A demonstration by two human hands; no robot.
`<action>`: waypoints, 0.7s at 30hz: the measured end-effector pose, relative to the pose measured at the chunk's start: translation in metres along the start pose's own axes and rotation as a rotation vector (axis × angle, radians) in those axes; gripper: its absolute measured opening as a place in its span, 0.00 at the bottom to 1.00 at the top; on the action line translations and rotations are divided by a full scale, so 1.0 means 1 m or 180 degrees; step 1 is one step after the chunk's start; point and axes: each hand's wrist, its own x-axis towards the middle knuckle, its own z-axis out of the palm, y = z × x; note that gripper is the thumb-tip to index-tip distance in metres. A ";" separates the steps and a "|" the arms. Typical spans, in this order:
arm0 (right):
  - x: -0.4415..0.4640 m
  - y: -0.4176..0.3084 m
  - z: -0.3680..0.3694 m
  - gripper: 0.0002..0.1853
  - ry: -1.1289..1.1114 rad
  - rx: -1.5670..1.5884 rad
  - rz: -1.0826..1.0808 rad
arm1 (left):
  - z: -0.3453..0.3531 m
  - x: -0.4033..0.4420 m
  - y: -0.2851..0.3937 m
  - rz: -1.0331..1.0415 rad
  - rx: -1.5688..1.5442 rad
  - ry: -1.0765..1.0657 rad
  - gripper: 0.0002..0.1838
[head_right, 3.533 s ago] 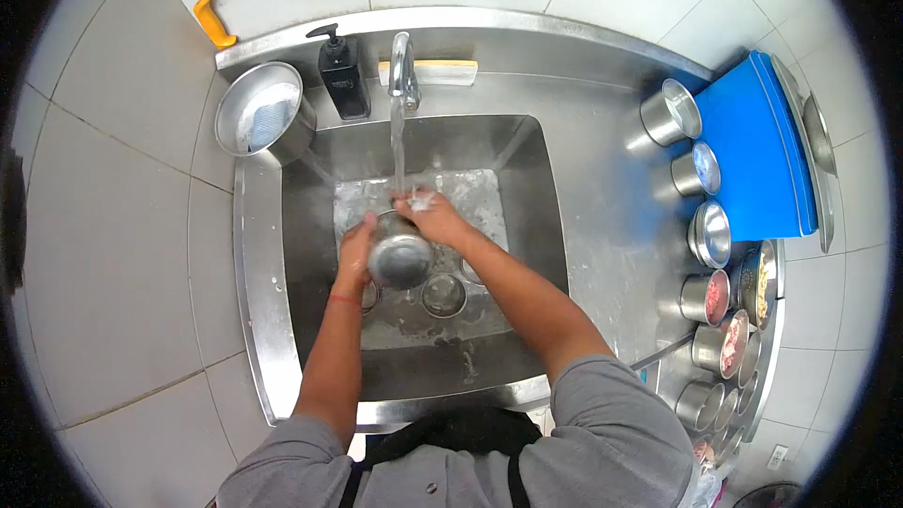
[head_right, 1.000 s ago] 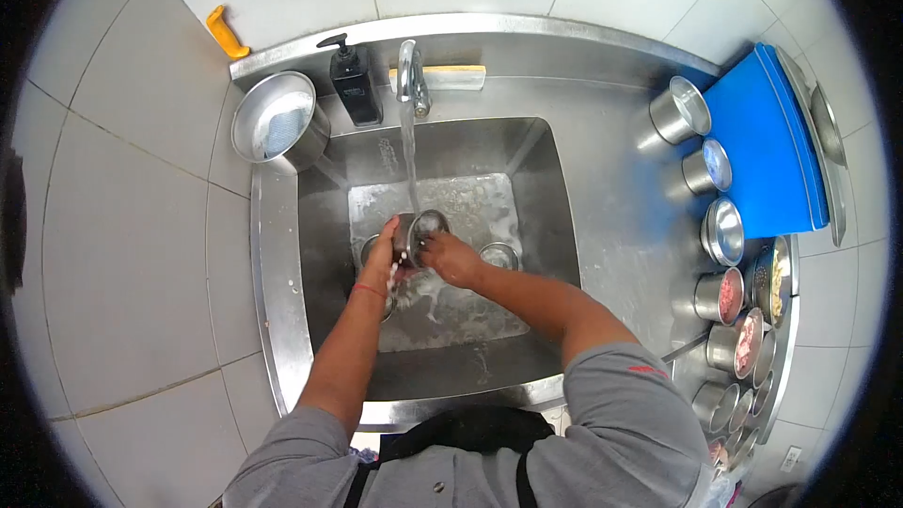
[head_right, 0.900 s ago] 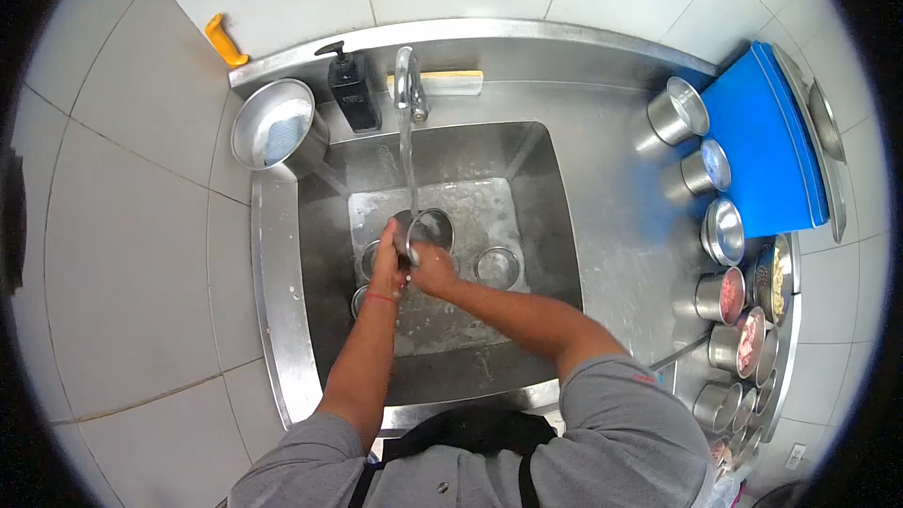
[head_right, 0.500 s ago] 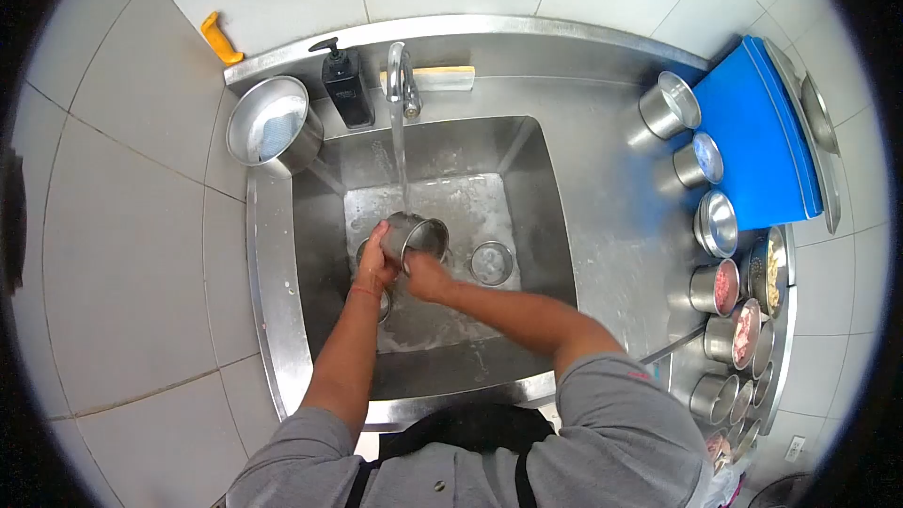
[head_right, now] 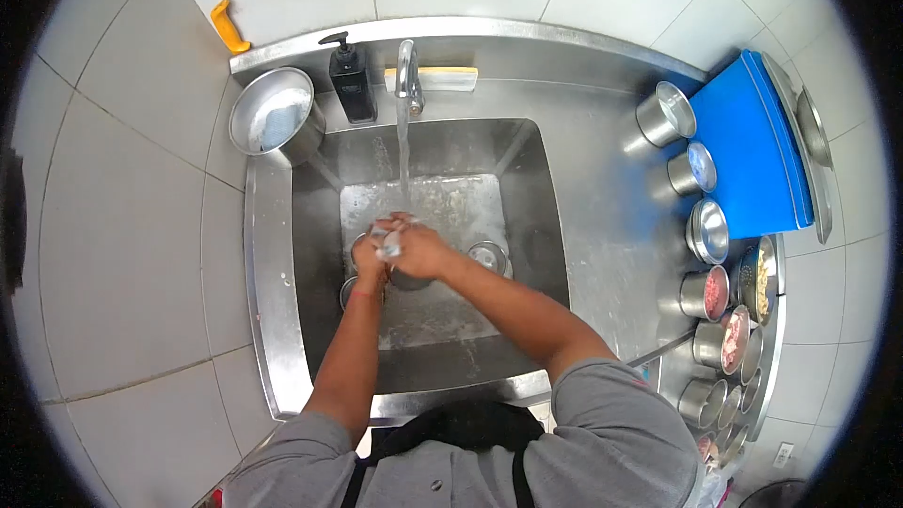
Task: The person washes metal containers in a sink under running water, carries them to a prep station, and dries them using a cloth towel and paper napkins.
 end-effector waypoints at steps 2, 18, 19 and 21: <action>0.006 -0.011 -0.002 0.17 0.0338 -0.0442 -0.0406 | -0.008 0.022 0.015 0.0643 0.0161 0.0297 0.22; 0.031 0.073 -0.018 0.16 0.0950 0.3136 0.2847 | 0.019 0.016 -0.009 0.1815 0.2295 -0.0717 0.07; 0.004 0.112 0.016 0.13 0.0879 0.2028 0.3010 | 0.022 0.029 -0.006 0.1952 0.2303 -0.0723 0.07; -0.084 0.199 0.103 0.24 -0.0096 -0.0911 0.2708 | 0.017 0.035 -0.019 0.2020 0.2338 -0.0701 0.07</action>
